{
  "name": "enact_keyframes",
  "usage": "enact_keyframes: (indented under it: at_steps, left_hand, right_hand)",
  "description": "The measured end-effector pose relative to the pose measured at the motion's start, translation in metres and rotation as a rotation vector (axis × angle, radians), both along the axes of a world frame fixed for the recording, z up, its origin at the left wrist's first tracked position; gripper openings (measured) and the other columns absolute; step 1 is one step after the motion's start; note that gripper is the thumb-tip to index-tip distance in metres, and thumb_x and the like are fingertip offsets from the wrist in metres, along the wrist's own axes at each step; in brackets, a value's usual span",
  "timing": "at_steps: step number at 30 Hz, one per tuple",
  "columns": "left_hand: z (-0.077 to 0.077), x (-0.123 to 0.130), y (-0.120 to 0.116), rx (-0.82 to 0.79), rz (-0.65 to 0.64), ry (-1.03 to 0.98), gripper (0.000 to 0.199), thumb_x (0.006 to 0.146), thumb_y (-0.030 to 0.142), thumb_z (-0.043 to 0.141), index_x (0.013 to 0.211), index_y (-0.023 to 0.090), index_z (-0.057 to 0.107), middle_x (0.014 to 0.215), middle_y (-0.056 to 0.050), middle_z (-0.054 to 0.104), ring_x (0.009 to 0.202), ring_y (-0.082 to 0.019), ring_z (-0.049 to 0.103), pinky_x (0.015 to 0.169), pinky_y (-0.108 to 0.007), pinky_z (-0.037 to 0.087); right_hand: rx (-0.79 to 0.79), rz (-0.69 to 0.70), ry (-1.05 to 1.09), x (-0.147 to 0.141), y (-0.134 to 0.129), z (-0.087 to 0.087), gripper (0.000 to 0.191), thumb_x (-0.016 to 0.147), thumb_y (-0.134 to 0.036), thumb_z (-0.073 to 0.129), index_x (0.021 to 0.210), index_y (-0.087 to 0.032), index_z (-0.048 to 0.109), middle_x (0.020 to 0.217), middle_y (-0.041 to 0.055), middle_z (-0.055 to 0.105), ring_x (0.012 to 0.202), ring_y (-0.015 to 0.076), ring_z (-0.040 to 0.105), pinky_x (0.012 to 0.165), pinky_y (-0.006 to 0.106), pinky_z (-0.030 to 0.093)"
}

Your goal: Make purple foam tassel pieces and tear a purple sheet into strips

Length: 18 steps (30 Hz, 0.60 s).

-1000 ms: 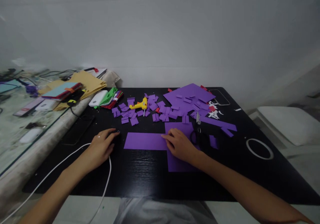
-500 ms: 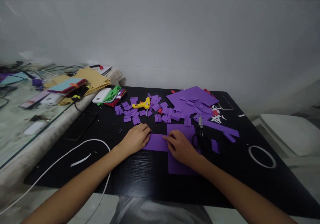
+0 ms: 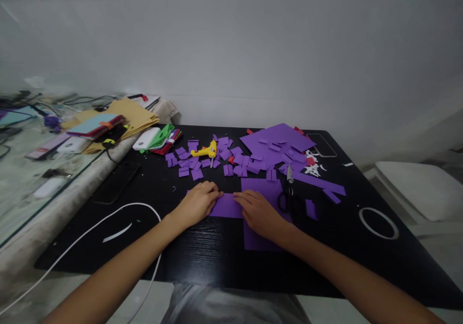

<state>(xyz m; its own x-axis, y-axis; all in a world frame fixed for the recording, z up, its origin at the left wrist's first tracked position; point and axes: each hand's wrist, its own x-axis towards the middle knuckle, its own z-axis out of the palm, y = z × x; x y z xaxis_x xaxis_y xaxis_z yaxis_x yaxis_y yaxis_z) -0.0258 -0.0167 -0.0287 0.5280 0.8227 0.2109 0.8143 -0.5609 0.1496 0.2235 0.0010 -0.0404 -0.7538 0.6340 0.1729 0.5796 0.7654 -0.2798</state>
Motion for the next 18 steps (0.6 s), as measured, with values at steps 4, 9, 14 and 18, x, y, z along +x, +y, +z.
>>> enact_keyframes:
  at_steps: [4, 9, 14, 18]
  left_hand:
    - [0.0, -0.002, 0.001, -0.009, 0.002, -0.022, 0.025, 0.098, 0.015, 0.055, 0.115, 0.018, 0.074, 0.104, -0.008, 0.067, 0.094, -0.023, 0.061, 0.086, -0.038, 0.053]
    - [-0.001, -0.003, 0.001, -0.025, 0.013, -0.044, 0.027, 0.096, 0.014, 0.058, 0.116, 0.02, 0.074, 0.103, -0.008, 0.066, 0.093, -0.023, 0.061, 0.084, -0.037, 0.052]
    - [0.001, -0.003, 0.0, -0.022, 0.016, -0.025, 0.027, 0.095, 0.013, 0.058, 0.116, 0.019, 0.073, 0.105, -0.009, 0.066, 0.094, -0.024, 0.062, 0.086, -0.038, 0.052]
    - [0.006, -0.009, 0.0, -0.038, 0.047, 0.0, 0.022, 0.092, 0.012, 0.059, 0.106, 0.016, 0.074, 0.105, -0.01, 0.068, 0.095, -0.025, 0.064, 0.088, -0.04, 0.052]
  right_hand:
    - [0.017, -0.038, 0.032, 0.017, 0.0, 0.004, 0.032, 0.095, -0.008, 0.053, 0.122, -0.013, 0.071, 0.132, 0.0122, 0.071, 0.117, 0.028, 0.063, 0.104, 0.049, 0.052]
    - [0.05, -0.051, 0.061, 0.026, 0.0, 0.009, 0.027, 0.097, -0.014, 0.058, 0.119, -0.013, 0.074, 0.125, 0.011, 0.075, 0.113, 0.0294, 0.063, 0.102, 0.05, 0.053]
    - [0.022, -0.071, 0.012, 0.017, 0.005, 0.013, 0.023, 0.096, -0.015, 0.059, 0.112, -0.013, 0.077, 0.113, 0.0115, 0.079, 0.107, 0.0304, 0.064, 0.096, 0.049, 0.055]
    - [-0.011, -0.09, 0.034, 0.015, 0.008, 0.013, 0.021, 0.095, -0.014, 0.063, 0.109, -0.014, 0.078, 0.111, 0.0101, 0.08, 0.101, 0.0297, 0.065, 0.094, 0.048, 0.055]
